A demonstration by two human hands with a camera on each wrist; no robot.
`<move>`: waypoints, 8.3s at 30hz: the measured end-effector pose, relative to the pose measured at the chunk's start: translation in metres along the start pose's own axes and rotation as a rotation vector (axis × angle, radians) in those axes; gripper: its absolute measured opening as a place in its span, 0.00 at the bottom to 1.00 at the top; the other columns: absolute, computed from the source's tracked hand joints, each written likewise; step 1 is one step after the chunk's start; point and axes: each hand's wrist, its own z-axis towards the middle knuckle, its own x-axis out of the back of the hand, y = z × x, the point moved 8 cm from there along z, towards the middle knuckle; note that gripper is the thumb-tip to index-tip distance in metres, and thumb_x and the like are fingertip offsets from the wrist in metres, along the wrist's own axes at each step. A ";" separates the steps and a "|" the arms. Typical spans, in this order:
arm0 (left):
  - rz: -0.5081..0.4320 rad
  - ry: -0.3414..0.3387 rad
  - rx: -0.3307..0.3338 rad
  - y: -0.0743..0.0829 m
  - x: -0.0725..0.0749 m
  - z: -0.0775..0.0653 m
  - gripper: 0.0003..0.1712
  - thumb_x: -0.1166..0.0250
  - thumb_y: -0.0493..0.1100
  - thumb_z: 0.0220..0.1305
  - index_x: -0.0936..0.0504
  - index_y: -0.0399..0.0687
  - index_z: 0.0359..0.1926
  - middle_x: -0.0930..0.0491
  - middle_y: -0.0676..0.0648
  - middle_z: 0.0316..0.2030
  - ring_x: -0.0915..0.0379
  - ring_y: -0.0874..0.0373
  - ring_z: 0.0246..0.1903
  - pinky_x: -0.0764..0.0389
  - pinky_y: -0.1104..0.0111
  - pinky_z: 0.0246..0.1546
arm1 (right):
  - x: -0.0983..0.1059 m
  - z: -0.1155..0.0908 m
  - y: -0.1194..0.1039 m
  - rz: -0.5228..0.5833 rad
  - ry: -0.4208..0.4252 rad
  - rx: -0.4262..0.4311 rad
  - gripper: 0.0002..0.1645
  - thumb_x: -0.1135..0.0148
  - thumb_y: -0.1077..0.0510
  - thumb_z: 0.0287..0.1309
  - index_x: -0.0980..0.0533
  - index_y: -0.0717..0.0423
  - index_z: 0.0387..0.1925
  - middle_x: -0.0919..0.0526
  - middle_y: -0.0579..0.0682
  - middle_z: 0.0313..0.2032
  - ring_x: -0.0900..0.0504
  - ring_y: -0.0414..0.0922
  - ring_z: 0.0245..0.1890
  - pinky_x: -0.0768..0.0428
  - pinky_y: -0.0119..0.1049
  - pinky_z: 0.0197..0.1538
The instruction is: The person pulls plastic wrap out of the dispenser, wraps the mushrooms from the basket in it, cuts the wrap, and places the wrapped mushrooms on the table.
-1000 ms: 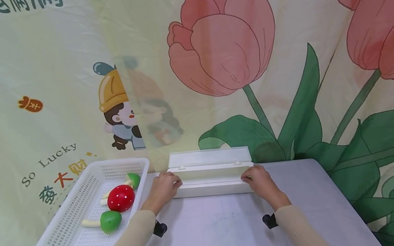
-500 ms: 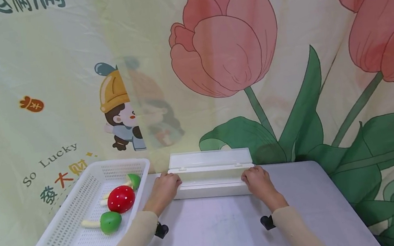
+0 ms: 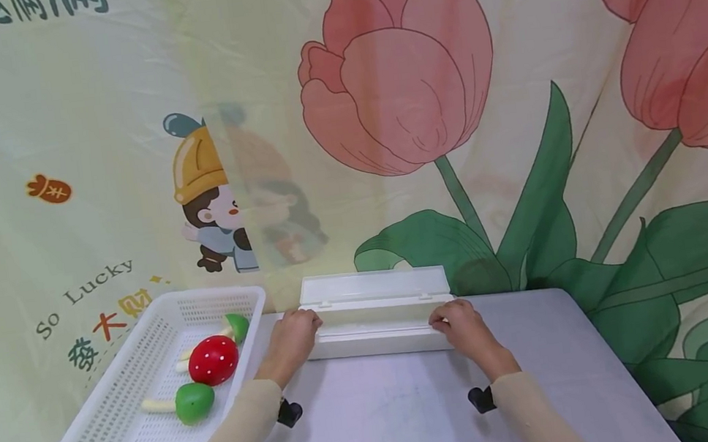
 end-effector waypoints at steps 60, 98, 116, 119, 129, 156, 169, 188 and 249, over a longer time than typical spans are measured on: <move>-0.778 0.116 0.021 -0.007 0.043 -0.013 0.07 0.29 0.31 0.63 0.14 0.34 0.42 0.13 0.43 0.31 0.15 0.54 0.31 0.14 0.70 0.35 | 0.029 -0.005 -0.024 0.167 0.056 -0.018 0.08 0.40 0.67 0.69 0.22 0.64 0.48 0.15 0.55 0.43 0.17 0.49 0.43 0.15 0.44 0.46; -0.440 0.133 -0.015 -0.011 0.058 -0.019 0.04 0.23 0.39 0.58 0.09 0.48 0.36 0.12 0.49 0.35 0.17 0.54 0.39 0.15 0.60 0.45 | 0.056 -0.010 -0.019 0.064 0.163 -0.052 0.08 0.31 0.65 0.62 0.13 0.64 0.42 0.11 0.59 0.42 0.14 0.58 0.46 0.15 0.53 0.48; -0.526 0.217 -0.003 -0.007 0.077 -0.016 0.03 0.27 0.39 0.62 0.12 0.48 0.36 0.11 0.50 0.32 0.16 0.57 0.36 0.14 0.61 0.44 | 0.079 -0.006 -0.023 0.084 0.292 -0.004 0.06 0.30 0.65 0.61 0.12 0.62 0.40 0.10 0.57 0.38 0.12 0.55 0.41 0.14 0.49 0.42; -0.527 0.259 -0.023 -0.006 0.086 -0.014 0.03 0.26 0.40 0.62 0.12 0.47 0.36 0.11 0.50 0.32 0.15 0.57 0.36 0.13 0.61 0.43 | 0.088 -0.007 -0.028 0.083 0.328 0.007 0.06 0.29 0.64 0.61 0.12 0.61 0.40 0.10 0.57 0.37 0.12 0.54 0.39 0.16 0.42 0.39; -0.612 0.407 -0.120 0.002 0.133 -0.015 0.04 0.27 0.36 0.62 0.12 0.44 0.39 0.11 0.46 0.35 0.14 0.54 0.36 0.12 0.62 0.42 | 0.125 -0.015 -0.050 0.194 0.424 0.009 0.07 0.31 0.62 0.65 0.15 0.62 0.42 0.11 0.59 0.39 0.14 0.57 0.43 0.18 0.60 0.52; -0.827 0.440 -0.077 -0.001 0.122 -0.075 0.05 0.31 0.34 0.66 0.12 0.47 0.40 0.10 0.51 0.38 0.12 0.55 0.44 0.15 0.66 0.51 | 0.119 -0.067 -0.060 0.358 0.513 -0.127 0.07 0.33 0.61 0.67 0.14 0.60 0.43 0.10 0.56 0.40 0.22 0.22 0.38 0.25 0.15 0.42; -0.804 0.550 -0.104 0.009 0.134 -0.070 0.07 0.30 0.29 0.62 0.11 0.42 0.39 0.09 0.45 0.35 0.11 0.54 0.38 0.19 0.80 0.47 | 0.126 -0.057 -0.060 0.403 0.569 -0.102 0.06 0.35 0.64 0.67 0.14 0.62 0.42 0.11 0.59 0.40 0.22 0.22 0.39 0.24 0.15 0.42; -0.838 0.553 -0.139 0.012 0.161 -0.065 0.08 0.31 0.30 0.64 0.11 0.41 0.42 0.09 0.45 0.38 0.11 0.54 0.39 0.19 0.79 0.47 | 0.151 -0.054 -0.075 0.469 0.631 0.013 0.08 0.33 0.71 0.61 0.14 0.62 0.40 0.11 0.61 0.40 0.18 0.24 0.40 0.23 0.15 0.41; -1.185 -0.701 -0.141 0.013 0.014 -0.207 0.10 0.31 0.41 0.66 0.10 0.37 0.41 0.10 0.48 0.33 0.17 0.65 0.33 0.17 0.74 0.42 | -0.013 -0.199 -0.041 0.800 -0.449 -0.087 0.19 0.51 0.61 0.78 0.16 0.67 0.41 0.10 0.50 0.38 0.16 0.34 0.40 0.18 0.27 0.45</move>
